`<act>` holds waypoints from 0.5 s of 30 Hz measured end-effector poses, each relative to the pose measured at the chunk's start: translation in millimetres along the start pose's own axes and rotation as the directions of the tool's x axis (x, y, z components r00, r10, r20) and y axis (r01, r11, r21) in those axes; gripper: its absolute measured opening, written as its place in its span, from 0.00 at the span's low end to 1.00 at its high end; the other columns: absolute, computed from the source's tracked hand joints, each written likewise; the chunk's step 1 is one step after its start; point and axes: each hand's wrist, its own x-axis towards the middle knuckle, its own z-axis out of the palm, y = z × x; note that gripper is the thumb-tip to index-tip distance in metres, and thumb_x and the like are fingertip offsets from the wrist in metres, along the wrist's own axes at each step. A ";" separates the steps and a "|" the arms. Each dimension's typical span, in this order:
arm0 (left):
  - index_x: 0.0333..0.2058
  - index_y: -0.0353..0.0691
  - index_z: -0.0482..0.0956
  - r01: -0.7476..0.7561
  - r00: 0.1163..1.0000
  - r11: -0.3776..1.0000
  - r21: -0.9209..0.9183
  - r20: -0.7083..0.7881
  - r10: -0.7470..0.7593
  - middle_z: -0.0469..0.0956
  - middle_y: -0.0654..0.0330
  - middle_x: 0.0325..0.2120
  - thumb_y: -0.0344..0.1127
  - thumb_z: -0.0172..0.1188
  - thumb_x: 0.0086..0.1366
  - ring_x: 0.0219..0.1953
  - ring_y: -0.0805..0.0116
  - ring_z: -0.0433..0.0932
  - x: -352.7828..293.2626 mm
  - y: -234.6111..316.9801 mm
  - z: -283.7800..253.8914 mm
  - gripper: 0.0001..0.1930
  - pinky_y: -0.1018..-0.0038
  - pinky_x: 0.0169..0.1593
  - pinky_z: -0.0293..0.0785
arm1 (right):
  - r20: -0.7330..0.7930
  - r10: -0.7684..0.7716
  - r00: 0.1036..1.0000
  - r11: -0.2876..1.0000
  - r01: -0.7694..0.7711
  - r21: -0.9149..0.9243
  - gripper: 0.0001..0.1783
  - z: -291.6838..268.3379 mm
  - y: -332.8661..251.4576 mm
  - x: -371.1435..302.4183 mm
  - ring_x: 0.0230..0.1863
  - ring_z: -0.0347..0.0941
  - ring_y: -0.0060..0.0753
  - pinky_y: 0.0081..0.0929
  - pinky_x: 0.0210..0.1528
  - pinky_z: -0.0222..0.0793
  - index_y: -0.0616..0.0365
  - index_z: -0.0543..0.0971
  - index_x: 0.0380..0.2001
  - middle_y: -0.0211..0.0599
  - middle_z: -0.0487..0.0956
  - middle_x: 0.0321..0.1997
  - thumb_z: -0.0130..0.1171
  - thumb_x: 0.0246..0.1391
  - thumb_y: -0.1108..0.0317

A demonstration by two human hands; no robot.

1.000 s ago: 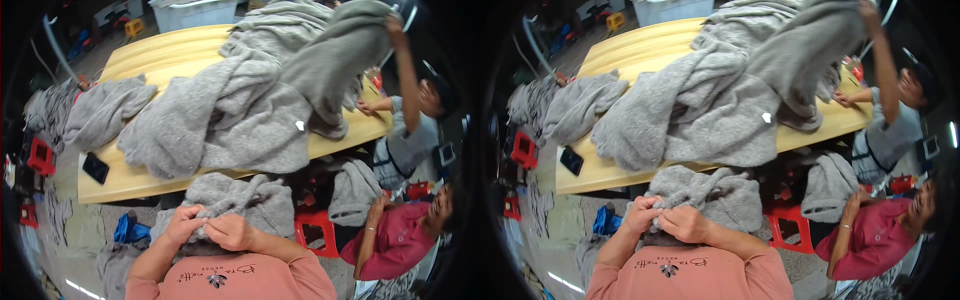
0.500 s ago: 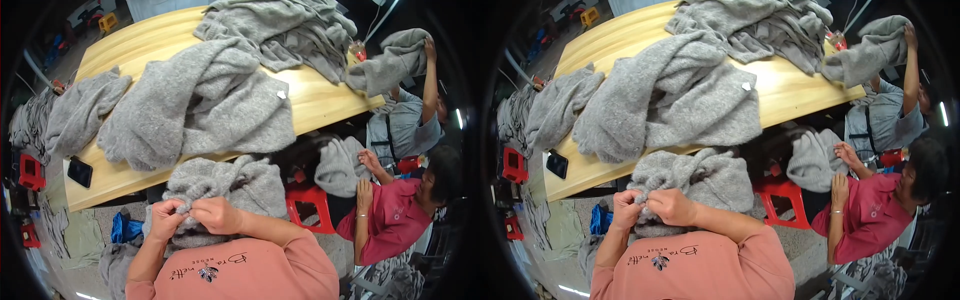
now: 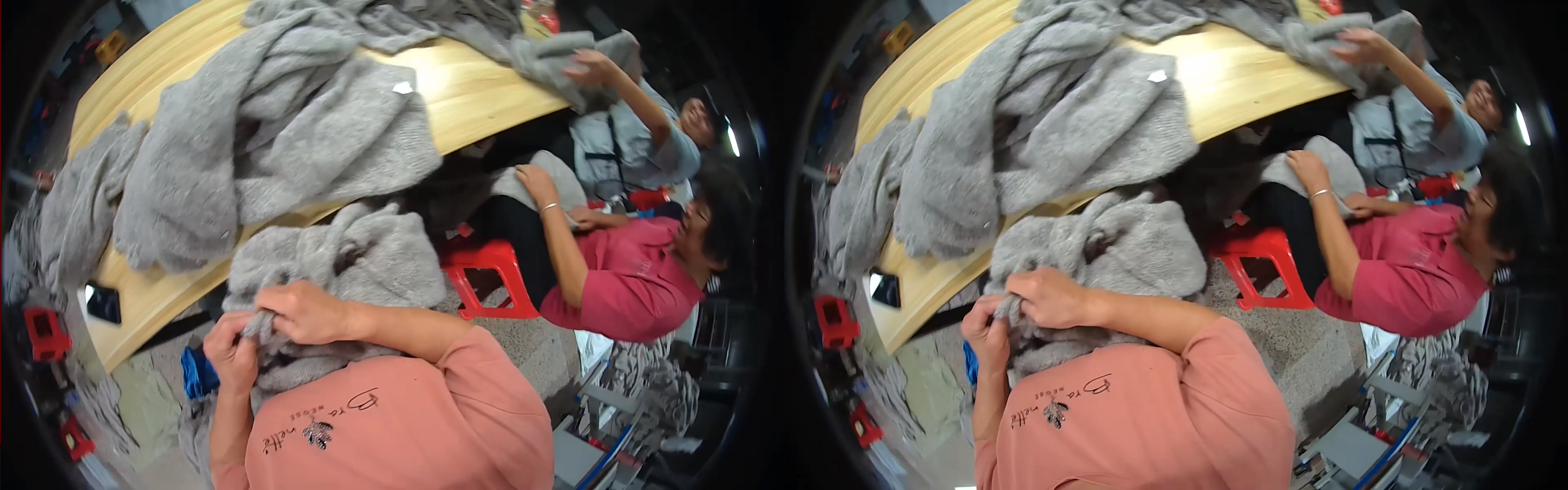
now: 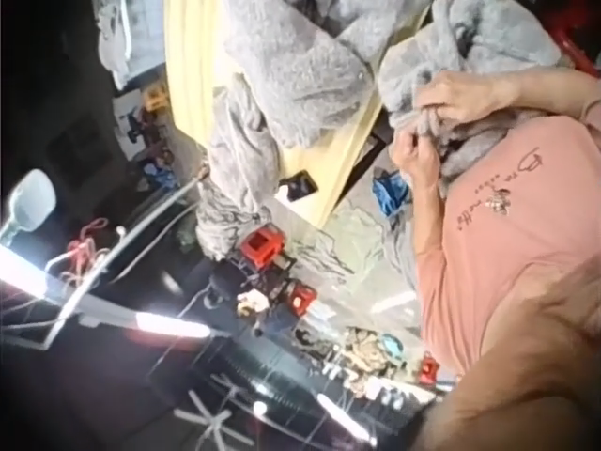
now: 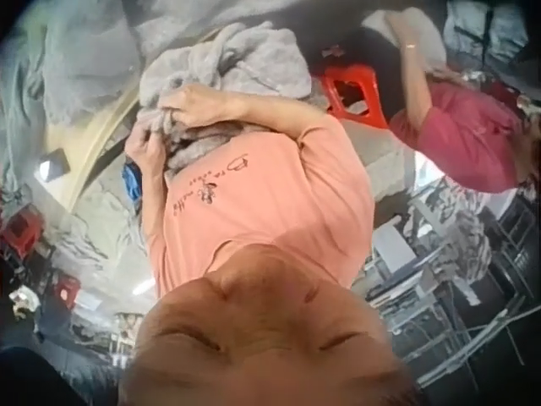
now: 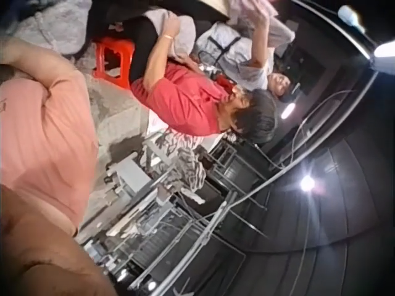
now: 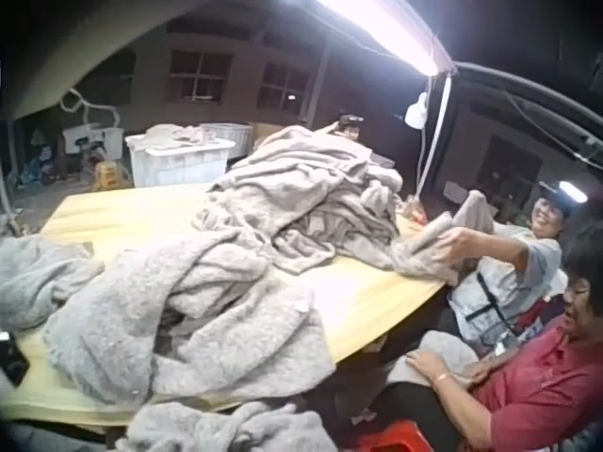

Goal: Inspecting and cleaning loose threads from grey knitted sweaters.

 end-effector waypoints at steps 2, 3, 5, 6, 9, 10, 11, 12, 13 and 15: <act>0.23 0.34 0.73 -0.009 1.000 0.996 0.090 -0.014 0.010 0.76 0.56 0.23 0.18 0.50 0.48 0.25 0.71 0.74 -0.6 -2.0 1.0 0.05 0.79 0.31 0.68 | 0.038 0.014 0.999 0.995 -0.010 -0.102 0.07 1.1 4.0 -1.8 0.26 0.68 0.51 0.39 0.26 0.63 0.61 0.68 0.25 0.45 0.69 0.23 0.49 0.36 0.77; 0.23 0.33 0.73 -0.051 0.998 0.996 0.078 -0.030 0.053 0.76 0.56 0.22 0.18 0.51 0.47 0.25 0.70 0.74 0.3 -3.7 1.8 0.05 0.79 0.30 0.68 | 0.003 0.027 1.000 0.992 -0.026 -0.126 0.08 3.0 3.5 -3.6 0.25 0.68 0.50 0.38 0.25 0.63 0.61 0.68 0.25 0.45 0.69 0.23 0.49 0.35 0.77; 0.24 0.32 0.74 -0.050 0.996 0.996 0.070 -0.071 0.055 0.75 0.57 0.22 0.16 0.51 0.44 0.24 0.69 0.74 -0.1 -5.0 5.1 0.07 0.78 0.30 0.68 | -0.051 0.002 0.999 0.987 -0.010 -0.159 0.09 5.5 2.0 -5.9 0.23 0.68 0.47 0.35 0.22 0.63 0.61 0.69 0.25 0.44 0.69 0.22 0.50 0.33 0.79; 0.23 0.32 0.74 -0.028 0.995 0.998 0.058 -0.092 0.033 0.75 0.57 0.22 0.15 0.51 0.43 0.24 0.68 0.74 -1.1 -4.5 7.1 0.08 0.78 0.29 0.68 | -0.020 -0.012 1.000 0.992 0.010 -0.128 0.09 7.4 0.7 -6.4 0.23 0.68 0.47 0.35 0.22 0.63 0.61 0.69 0.25 0.44 0.69 0.22 0.50 0.33 0.79; 0.25 0.33 0.74 -0.109 0.976 0.986 0.129 -0.174 0.131 0.74 0.55 0.21 0.14 0.50 0.43 0.23 0.65 0.74 -2.2 -2.1 14.6 0.10 0.77 0.28 0.68 | -0.107 -0.090 0.990 0.959 0.057 -0.277 0.11 9.7 -1.2 -3.1 0.20 0.67 0.45 0.33 0.19 0.63 0.62 0.70 0.25 0.42 0.68 0.20 0.50 0.31 0.81; 0.26 0.33 0.74 -0.159 0.960 0.968 0.192 -0.199 0.197 0.74 0.55 0.21 0.14 0.50 0.43 0.23 0.64 0.73 -2.5 -0.7 16.6 0.10 0.76 0.27 0.68 | -0.120 -0.114 0.986 0.946 0.071 -0.317 0.10 9.9 -1.3 -1.0 0.19 0.67 0.44 0.32 0.18 0.62 0.62 0.71 0.24 0.41 0.68 0.19 0.50 0.31 0.82; 0.26 0.34 0.74 -0.199 0.944 0.950 0.239 -0.212 0.251 0.73 0.54 0.21 0.14 0.50 0.43 0.22 0.62 0.73 -2.9 0.8 17.8 0.11 0.75 0.26 0.69 | -0.149 -0.130 0.980 0.932 0.069 -0.356 0.10 10.7 -0.8 2.1 0.18 0.67 0.43 0.32 0.18 0.62 0.62 0.71 0.24 0.40 0.68 0.18 0.49 0.31 0.82; 0.26 0.34 0.74 -0.200 0.943 0.946 0.254 -0.214 0.257 0.73 0.54 0.21 0.14 0.50 0.43 0.22 0.62 0.73 -2.5 2.0 18.0 0.11 0.75 0.26 0.69 | -0.133 -0.132 0.982 0.932 0.077 -0.355 0.10 11.0 0.0 5.3 0.18 0.67 0.43 0.32 0.18 0.62 0.62 0.71 0.24 0.40 0.68 0.18 0.49 0.31 0.82; 0.27 0.34 0.74 -0.216 0.938 0.939 0.268 -0.209 0.275 0.73 0.54 0.21 0.14 0.50 0.42 0.22 0.61 0.73 -1.9 2.9 18.5 0.12 0.75 0.26 0.69 | -0.161 -0.139 0.977 0.937 0.077 -0.340 0.10 11.3 0.2 7.3 0.18 0.67 0.43 0.31 0.18 0.62 0.62 0.71 0.24 0.41 0.68 0.18 0.49 0.31 0.82; 0.28 0.34 0.73 -0.225 0.933 0.934 0.279 -0.215 0.289 0.73 0.54 0.21 0.14 0.50 0.42 0.22 0.60 0.73 0.2 2.9 18.0 0.12 0.74 0.25 0.69 | -0.215 -0.115 0.970 0.956 0.049 -0.288 0.11 11.0 0.4 8.0 0.18 0.67 0.42 0.29 0.18 0.62 0.63 0.72 0.25 0.43 0.69 0.19 0.48 0.31 0.83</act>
